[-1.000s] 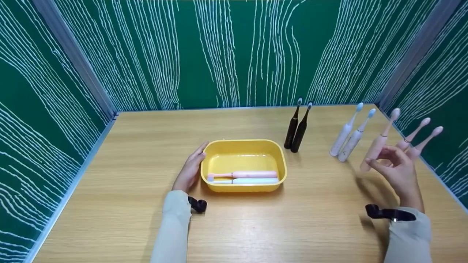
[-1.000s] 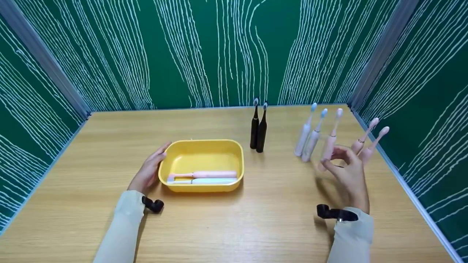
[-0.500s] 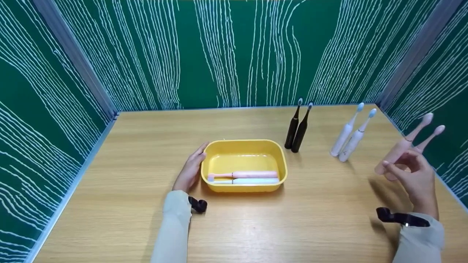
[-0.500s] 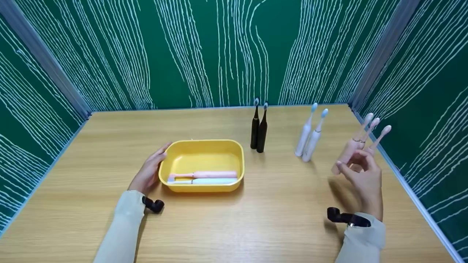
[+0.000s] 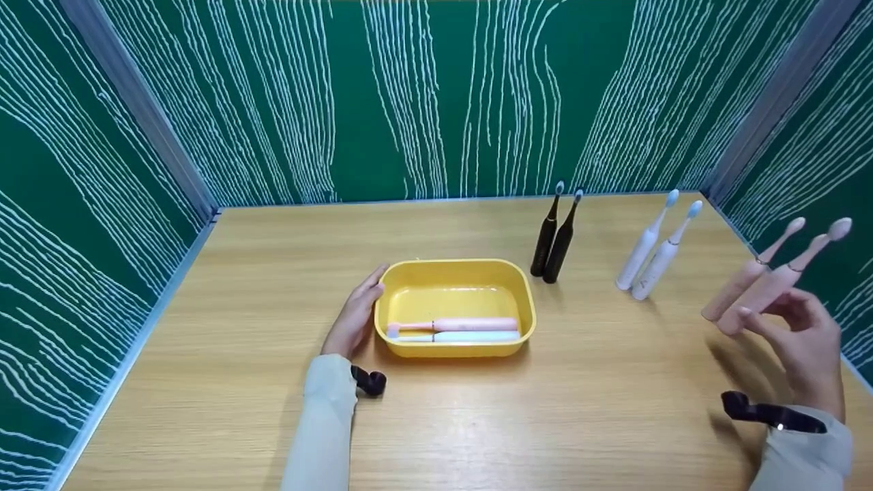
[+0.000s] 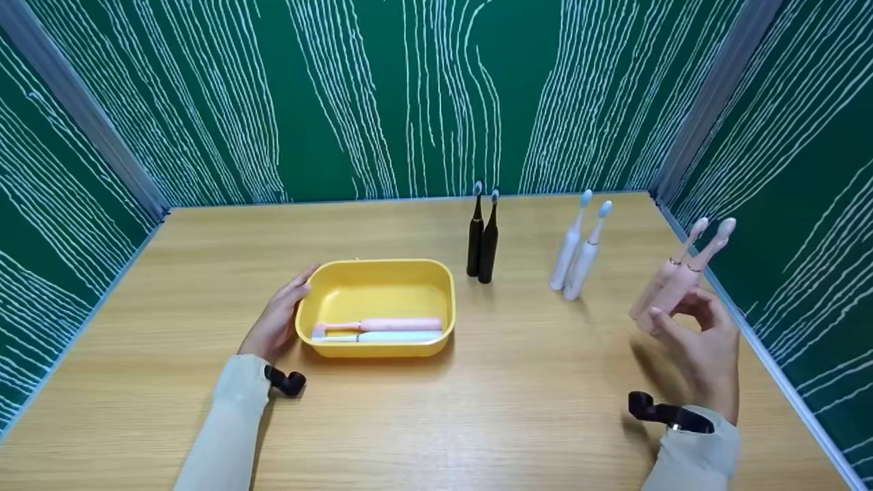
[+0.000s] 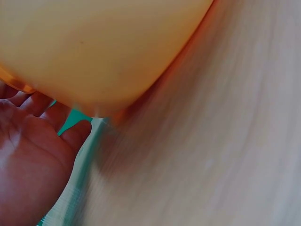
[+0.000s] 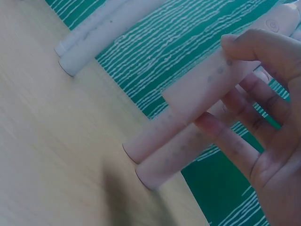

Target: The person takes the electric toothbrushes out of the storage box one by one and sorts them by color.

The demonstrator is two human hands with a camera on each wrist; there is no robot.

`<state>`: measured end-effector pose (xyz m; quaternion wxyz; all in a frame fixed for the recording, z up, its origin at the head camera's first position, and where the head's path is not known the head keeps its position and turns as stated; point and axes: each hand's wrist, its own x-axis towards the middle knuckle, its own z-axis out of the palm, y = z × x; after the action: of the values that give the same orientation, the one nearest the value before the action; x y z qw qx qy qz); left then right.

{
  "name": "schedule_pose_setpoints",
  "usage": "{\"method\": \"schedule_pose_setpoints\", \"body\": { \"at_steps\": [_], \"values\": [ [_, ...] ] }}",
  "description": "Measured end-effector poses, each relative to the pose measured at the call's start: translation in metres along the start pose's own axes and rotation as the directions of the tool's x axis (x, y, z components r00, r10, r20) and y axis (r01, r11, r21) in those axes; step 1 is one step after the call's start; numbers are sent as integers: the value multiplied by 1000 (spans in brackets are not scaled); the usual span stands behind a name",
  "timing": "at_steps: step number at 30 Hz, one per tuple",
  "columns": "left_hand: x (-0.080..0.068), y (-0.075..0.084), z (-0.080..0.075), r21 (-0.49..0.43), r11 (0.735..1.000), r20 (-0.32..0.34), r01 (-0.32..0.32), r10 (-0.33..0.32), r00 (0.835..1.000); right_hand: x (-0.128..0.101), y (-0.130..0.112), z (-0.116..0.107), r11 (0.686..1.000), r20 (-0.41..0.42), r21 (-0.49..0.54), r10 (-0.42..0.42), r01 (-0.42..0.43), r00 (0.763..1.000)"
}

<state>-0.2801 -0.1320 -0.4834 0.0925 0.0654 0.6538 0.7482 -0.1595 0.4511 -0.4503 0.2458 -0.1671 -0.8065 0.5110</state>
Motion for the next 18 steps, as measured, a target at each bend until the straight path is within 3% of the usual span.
{"method": "schedule_pose_setpoints", "body": {
  "at_steps": [18],
  "values": [
    [0, 2, 1, 24, 999, -31, 34, -33, 999, 11, 31, -13, 994, -57, -59, 89, -93, 994]
  ]
}}
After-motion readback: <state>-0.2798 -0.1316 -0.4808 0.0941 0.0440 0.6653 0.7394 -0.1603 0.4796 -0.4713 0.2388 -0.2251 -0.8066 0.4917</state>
